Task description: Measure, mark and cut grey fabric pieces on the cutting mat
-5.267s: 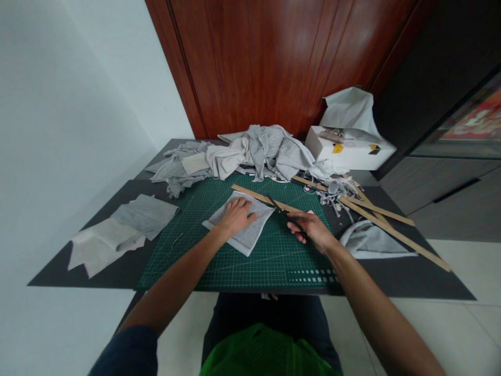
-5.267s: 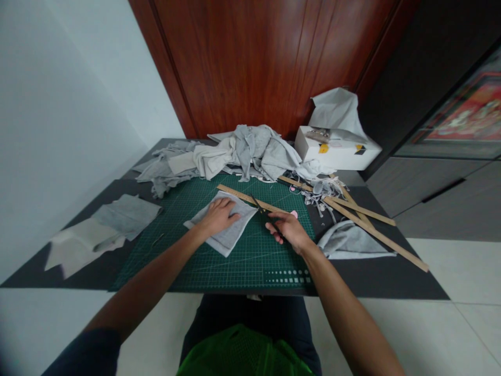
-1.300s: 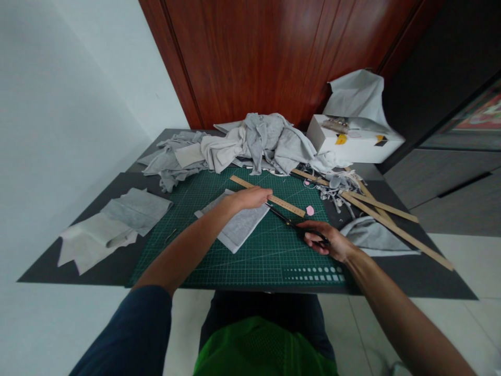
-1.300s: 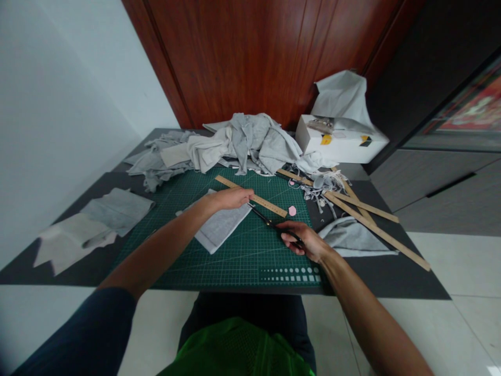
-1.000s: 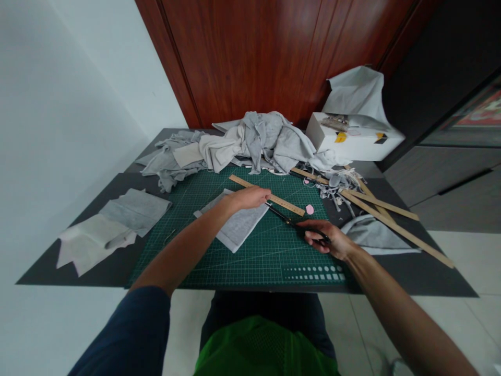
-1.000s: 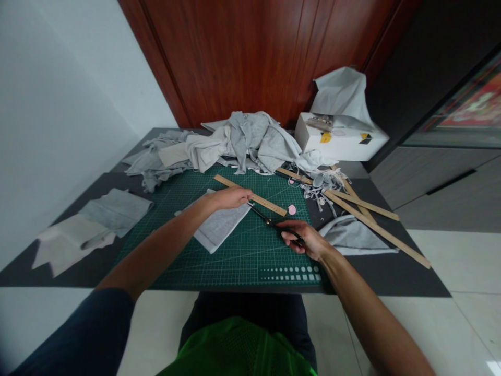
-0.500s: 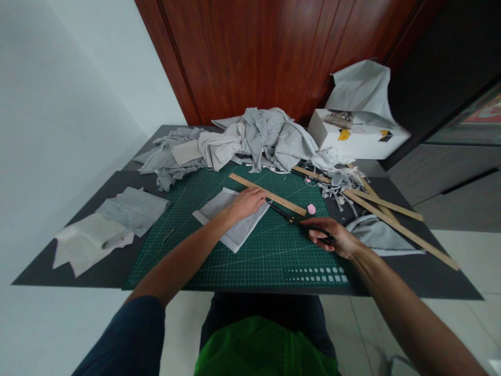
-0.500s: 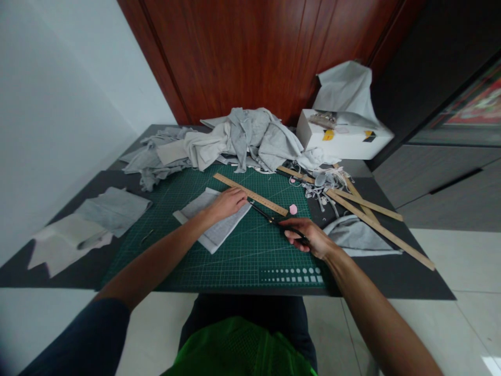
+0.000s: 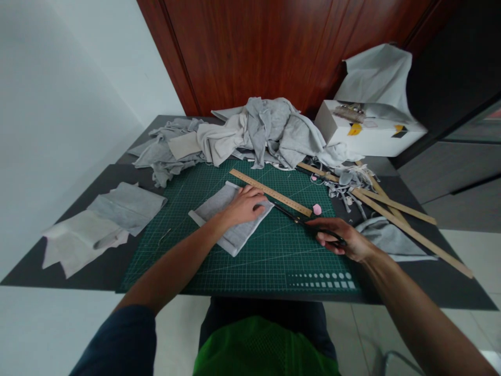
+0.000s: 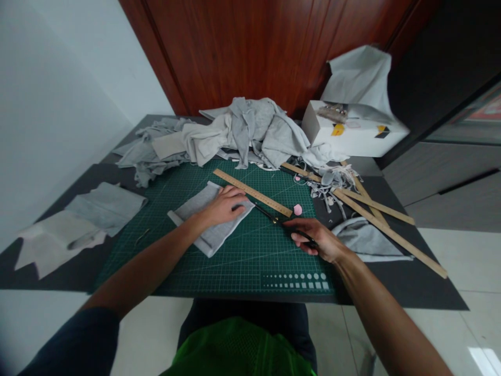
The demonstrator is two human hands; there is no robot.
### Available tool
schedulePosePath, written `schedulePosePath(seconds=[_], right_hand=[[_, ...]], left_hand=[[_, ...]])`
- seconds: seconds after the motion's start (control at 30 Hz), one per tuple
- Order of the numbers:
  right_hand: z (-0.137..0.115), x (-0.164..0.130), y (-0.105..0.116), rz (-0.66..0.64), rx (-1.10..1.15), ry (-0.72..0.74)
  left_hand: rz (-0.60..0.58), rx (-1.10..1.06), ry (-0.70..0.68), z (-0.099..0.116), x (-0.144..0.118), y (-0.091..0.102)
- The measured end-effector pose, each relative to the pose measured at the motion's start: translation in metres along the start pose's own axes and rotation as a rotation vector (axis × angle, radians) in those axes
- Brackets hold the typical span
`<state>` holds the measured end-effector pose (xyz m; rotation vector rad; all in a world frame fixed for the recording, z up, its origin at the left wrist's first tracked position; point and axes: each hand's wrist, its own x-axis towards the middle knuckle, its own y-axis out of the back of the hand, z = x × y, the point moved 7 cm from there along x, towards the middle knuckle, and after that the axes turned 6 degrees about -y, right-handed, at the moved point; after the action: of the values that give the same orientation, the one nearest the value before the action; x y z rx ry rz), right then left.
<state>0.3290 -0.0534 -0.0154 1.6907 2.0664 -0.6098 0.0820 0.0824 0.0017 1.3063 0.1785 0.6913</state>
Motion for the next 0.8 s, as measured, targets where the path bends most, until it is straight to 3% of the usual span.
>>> schedulePosePath(seconds=[0.8], right_hand=[[0.0001, -0.0007, -0.0073, 0.009, 0.018, -0.083]], left_hand=[[-0.032, -0.045, 0.049, -0.0019, 0.0024, -0.0005]])
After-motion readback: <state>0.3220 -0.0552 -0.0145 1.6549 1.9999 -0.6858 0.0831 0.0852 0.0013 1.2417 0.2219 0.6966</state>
